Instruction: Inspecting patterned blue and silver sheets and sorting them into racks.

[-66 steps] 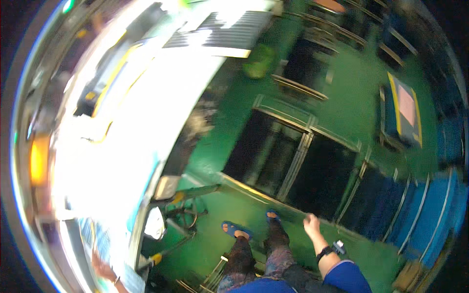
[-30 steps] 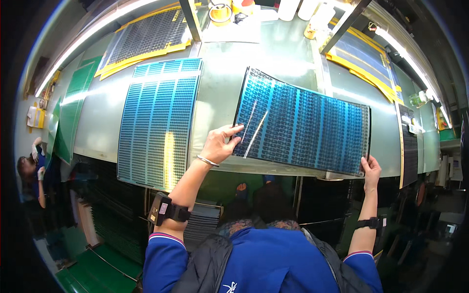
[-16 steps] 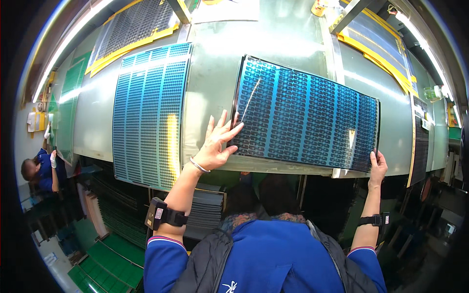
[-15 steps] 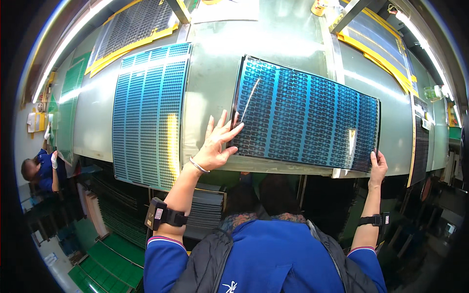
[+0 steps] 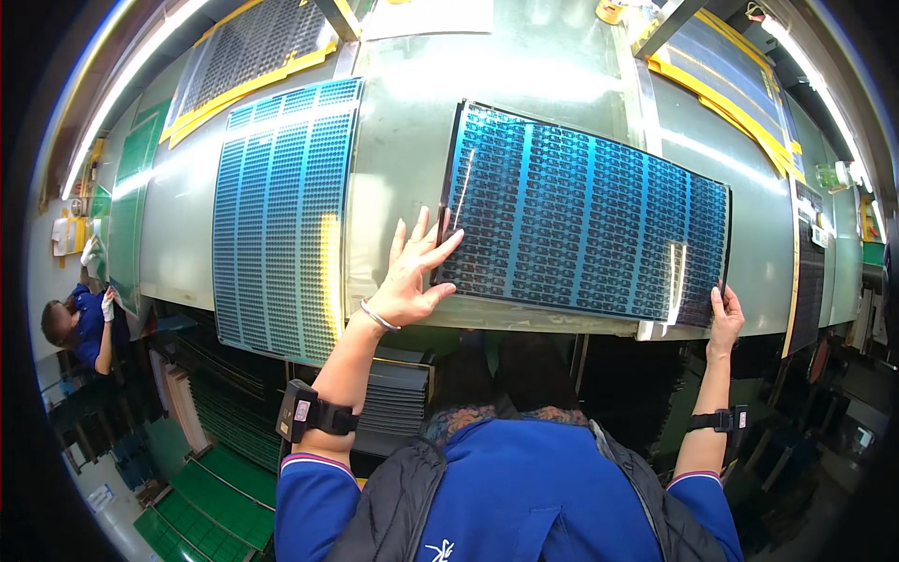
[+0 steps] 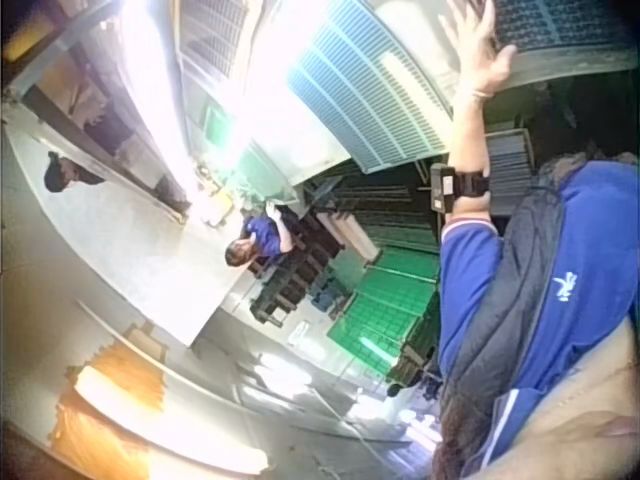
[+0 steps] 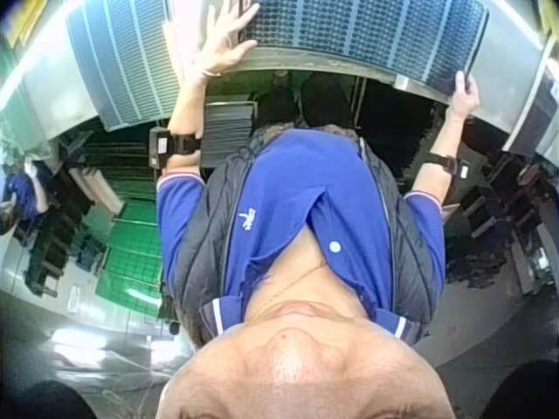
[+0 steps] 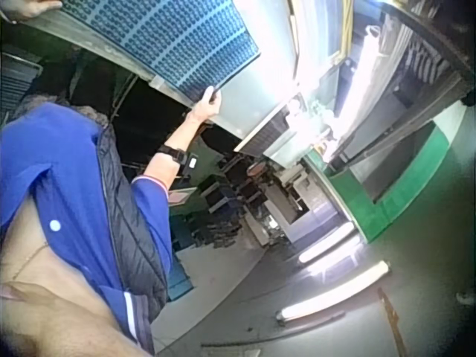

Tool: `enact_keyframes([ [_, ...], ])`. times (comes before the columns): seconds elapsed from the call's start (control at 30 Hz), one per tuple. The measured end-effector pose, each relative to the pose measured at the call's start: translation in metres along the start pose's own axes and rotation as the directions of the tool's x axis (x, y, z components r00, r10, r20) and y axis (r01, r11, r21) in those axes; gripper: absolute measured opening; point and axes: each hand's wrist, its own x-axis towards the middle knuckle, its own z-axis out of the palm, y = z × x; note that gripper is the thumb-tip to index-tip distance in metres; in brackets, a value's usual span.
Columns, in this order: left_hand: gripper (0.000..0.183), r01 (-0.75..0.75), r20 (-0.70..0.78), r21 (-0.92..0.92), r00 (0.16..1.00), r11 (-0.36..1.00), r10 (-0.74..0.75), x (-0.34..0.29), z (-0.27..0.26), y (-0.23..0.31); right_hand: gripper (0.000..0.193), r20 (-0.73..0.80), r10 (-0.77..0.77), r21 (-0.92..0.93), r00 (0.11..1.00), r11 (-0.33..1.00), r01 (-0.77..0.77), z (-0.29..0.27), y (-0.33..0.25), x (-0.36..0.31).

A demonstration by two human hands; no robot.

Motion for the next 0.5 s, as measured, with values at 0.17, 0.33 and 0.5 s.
enact_keyframes([
  [0.17, 0.075, 0.010, 0.023, 0.042, 1.000, 0.999, -0.011, 0.002, -0.001, 0.000, 0.024, 0.005, 0.011, 0.011, 1.000, 1.000, -0.011, -0.001, 0.003, 0.003],
  [0.33, 0.076, 0.018, 0.022, 0.070, 1.000, 0.997, -0.019, 0.005, -0.006, 0.006, 0.024, -0.016, 0.037, -0.001, 0.999, 0.999, -0.037, -0.003, -0.009, 0.005],
  [0.5, 0.081, 0.032, 0.027, 0.171, 0.999, 0.985, -0.037, 0.012, -0.004, 0.014, 0.058, 0.463, 0.104, 0.289, 0.880, 0.921, -0.261, -0.021, -0.064, 0.022],
])
